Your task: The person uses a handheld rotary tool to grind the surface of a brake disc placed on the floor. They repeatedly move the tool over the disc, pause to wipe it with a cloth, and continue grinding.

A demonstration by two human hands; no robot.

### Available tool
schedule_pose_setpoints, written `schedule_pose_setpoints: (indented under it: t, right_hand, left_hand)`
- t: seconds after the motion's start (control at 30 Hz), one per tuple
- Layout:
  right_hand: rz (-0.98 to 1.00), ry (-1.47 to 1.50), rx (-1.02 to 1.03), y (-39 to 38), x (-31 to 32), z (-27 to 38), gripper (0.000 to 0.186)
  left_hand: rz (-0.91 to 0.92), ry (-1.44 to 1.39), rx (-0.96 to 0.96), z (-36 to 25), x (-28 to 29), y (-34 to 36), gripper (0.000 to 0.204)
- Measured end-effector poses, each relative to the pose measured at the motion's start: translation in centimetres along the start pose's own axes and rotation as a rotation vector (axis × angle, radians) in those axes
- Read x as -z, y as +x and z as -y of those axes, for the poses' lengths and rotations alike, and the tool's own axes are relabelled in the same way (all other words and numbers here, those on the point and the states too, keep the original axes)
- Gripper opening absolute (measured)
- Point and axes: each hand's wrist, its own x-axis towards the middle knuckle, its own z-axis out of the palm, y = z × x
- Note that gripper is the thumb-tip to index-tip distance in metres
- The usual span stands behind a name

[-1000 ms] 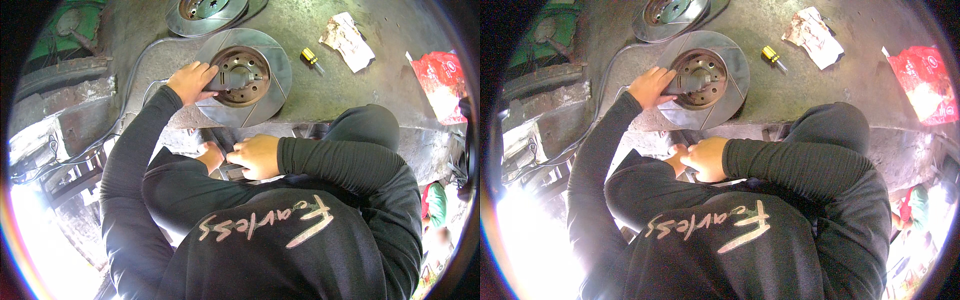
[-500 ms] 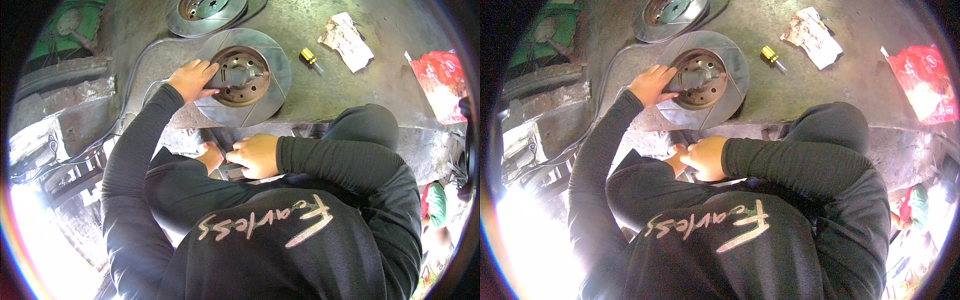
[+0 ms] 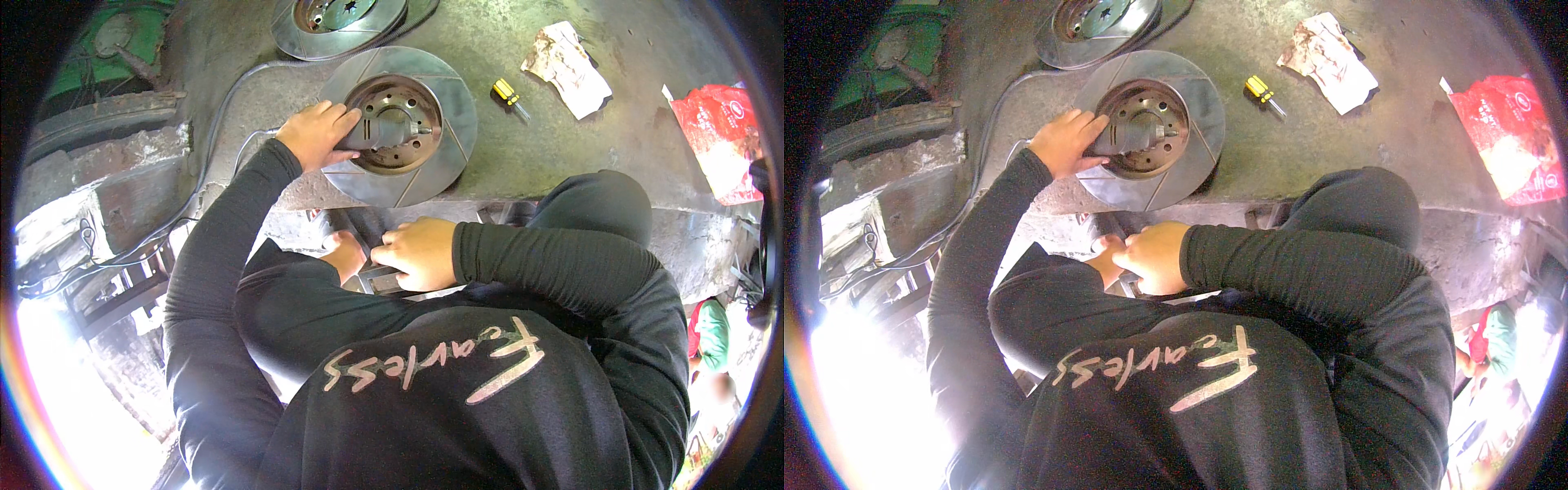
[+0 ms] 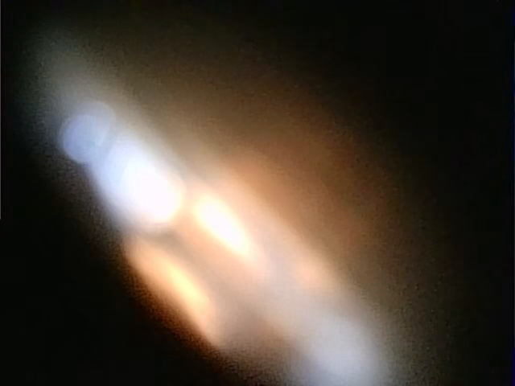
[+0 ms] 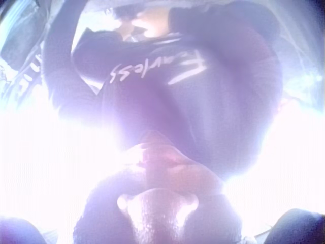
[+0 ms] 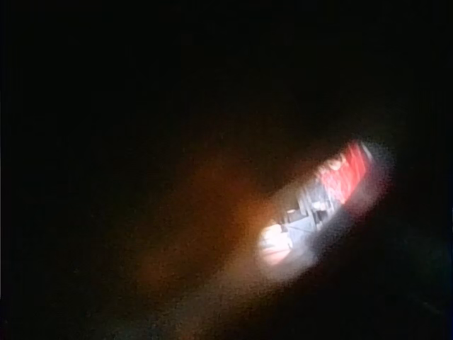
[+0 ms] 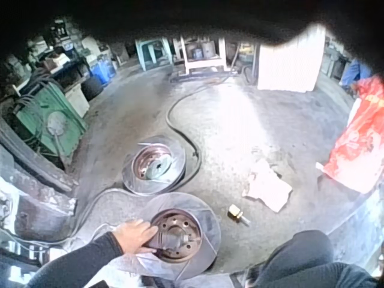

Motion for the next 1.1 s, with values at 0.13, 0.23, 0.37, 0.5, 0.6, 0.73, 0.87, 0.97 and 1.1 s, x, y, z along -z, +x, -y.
schedule_pose_setpoints:
  t: [0.13,0.23,0.37,0.5,0.6,0.73,0.87,0.97,1.1]
  right_hand:
    - [-0.004,0.012,-0.005,-0.2,0.1,0.1,0.035]
    - [0.009,0.012,0.001,-0.2,0.3,0.2,0.035]
    - [-0.015,-0.009,-0.005,-0.3,0.2,0.1,0.035]
    - [-0.033,-0.029,0.012,-0.1,1.3,0.0,0.034]
    - [-0.081,0.054,0.044,0.3,2.0,-0.2,0.032]
    - [-0.065,0.01,-0.013,0.3,3.0,0.0,0.034]
    - [-0.179,0.025,0.059,0.2,2.7,-0.6,0.031]
    - [-0.198,-0.028,-0.019,-0.4,4.5,0.1,0.034]
    - [-0.531,-0.133,-0.182,-3.6,8.1,-4.2,0.039]
  left_hand:
    - [0.011,-0.012,-0.059,0.2,-0.3,-0.4,0.068]
    - [0.001,-0.008,-0.061,0.1,-0.2,-0.4,0.068]
    - [0.015,-0.068,0.051,-0.2,0.1,-0.1,0.068]
    - [-0.103,-0.169,0.321,-0.5,0.7,-1.8,0.069]
    - [-0.234,-0.34,0.539,-2.0,1.6,-4.2,0.07]
    - [-0.488,-0.747,0.779,-5.2,4.1,-5.8,0.065]
    - [-0.73,-1.611,0.885,-8.5,6.1,-7.8,0.049]
    - [-0.858,-1.95,0.87,-10.3,6.7,-9.6,0.053]
    - [-0.905,-2.203,0.823,-11.0,8.5,-10.0,0.066]
